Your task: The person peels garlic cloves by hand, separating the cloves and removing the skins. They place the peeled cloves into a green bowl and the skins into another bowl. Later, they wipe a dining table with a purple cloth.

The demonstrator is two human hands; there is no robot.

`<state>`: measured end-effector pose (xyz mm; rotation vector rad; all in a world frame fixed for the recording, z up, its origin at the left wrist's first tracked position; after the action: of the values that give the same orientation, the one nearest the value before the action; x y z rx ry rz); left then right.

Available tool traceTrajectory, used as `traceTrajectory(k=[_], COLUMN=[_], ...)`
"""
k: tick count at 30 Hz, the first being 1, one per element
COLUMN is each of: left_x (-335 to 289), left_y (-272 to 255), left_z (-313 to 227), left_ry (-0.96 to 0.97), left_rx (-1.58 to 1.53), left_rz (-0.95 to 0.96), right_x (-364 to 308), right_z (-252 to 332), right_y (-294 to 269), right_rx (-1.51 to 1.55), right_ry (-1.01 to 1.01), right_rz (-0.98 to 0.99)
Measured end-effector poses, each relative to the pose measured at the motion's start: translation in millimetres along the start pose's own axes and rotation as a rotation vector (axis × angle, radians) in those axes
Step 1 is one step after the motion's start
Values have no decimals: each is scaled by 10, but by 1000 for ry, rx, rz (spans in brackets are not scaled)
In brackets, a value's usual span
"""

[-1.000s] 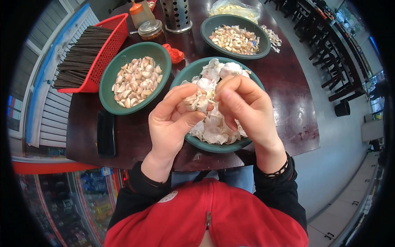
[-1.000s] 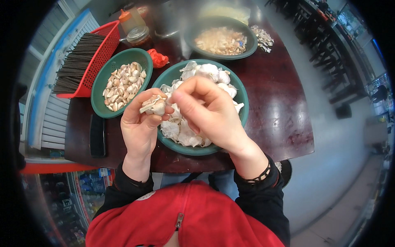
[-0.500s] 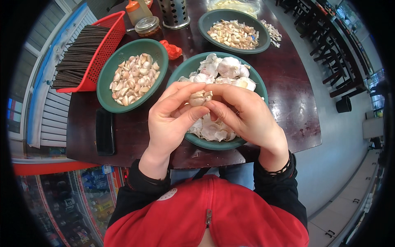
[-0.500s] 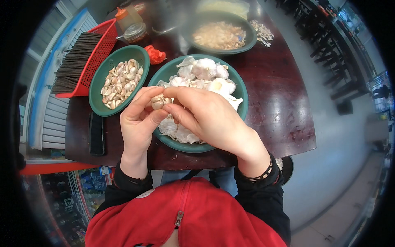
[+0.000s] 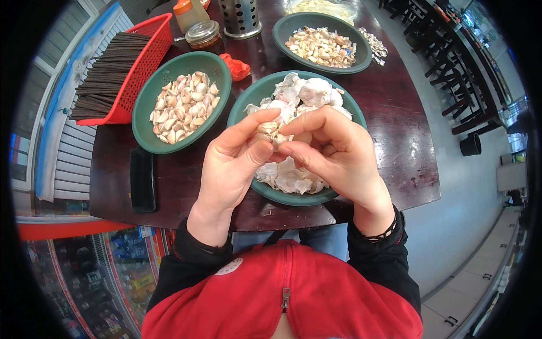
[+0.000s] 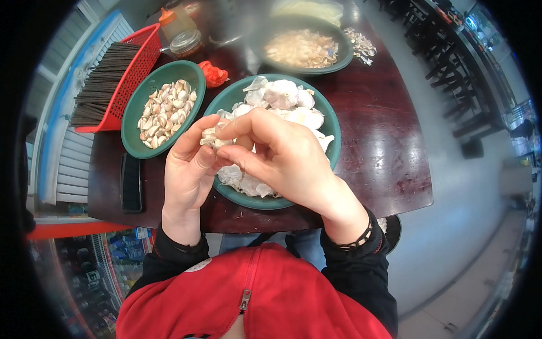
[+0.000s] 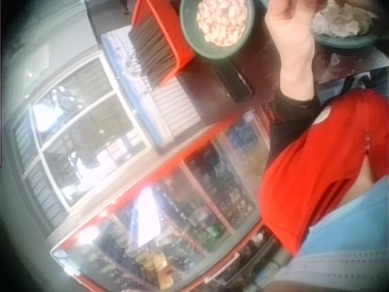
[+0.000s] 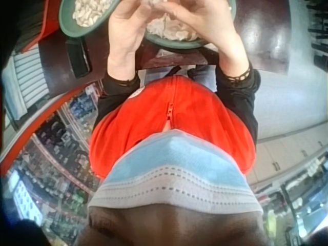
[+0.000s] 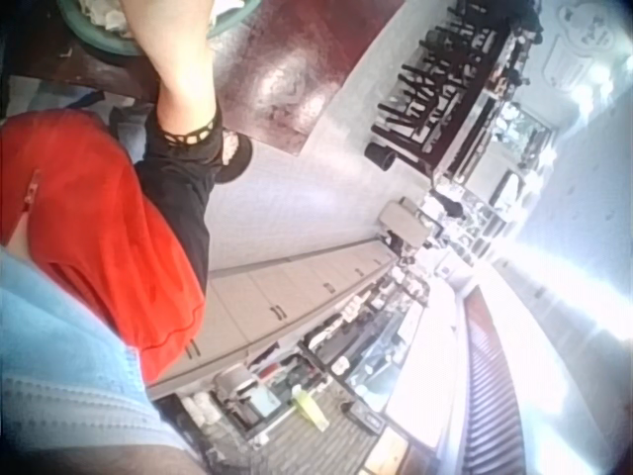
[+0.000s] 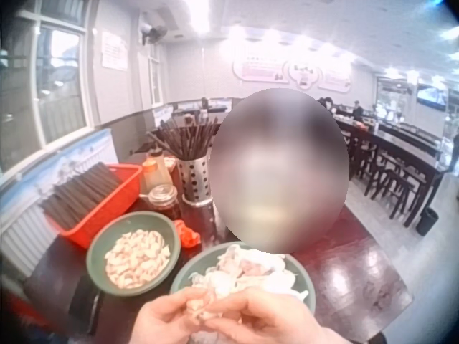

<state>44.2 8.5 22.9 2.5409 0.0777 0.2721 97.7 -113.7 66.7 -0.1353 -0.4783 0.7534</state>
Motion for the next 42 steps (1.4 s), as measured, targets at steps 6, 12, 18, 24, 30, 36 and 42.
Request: traceTrajectory(k=[6, 12, 18, 24, 30, 36, 42], left_x=[-19, -19, 0, 31, 30, 26, 12], left_y=[-8, -11, 0, -112, -127, -113, -113], left_z=[-31, -53, -3, 3, -4, 4, -27], left_ry=[39, 71, 6, -14, 18, 85, 125], left_rx=[38, 97, -2, -147, -111, -26, -2], left_rz=[-29, -26, 33, -121, -147, -139, -149], right_x=[16, -1, 28, 73, 22, 3, -2], right_z=[-40, 44, -25, 87, 253, 216, 218], right_y=[2, -23, -2, -32, -64, 81, 87], right_rx=[95, 141, 233, -500, -483, -522, -478], right_ry=[30, -15, 40, -246, -481, -584, -603], right_rz=[-76, -6, 28, 65, -135, -73, -72])
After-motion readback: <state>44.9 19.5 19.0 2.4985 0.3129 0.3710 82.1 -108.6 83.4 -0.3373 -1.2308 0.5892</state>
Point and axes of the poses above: each hand's wrist, its own x-axis towards the middle knuckle, its own y-axis out of the palm, z = x × y, the point moved 7 cm from there along x, towards the middle knuckle, and after that the axes turned 2 degrees about -y, right-handed, at the moved point
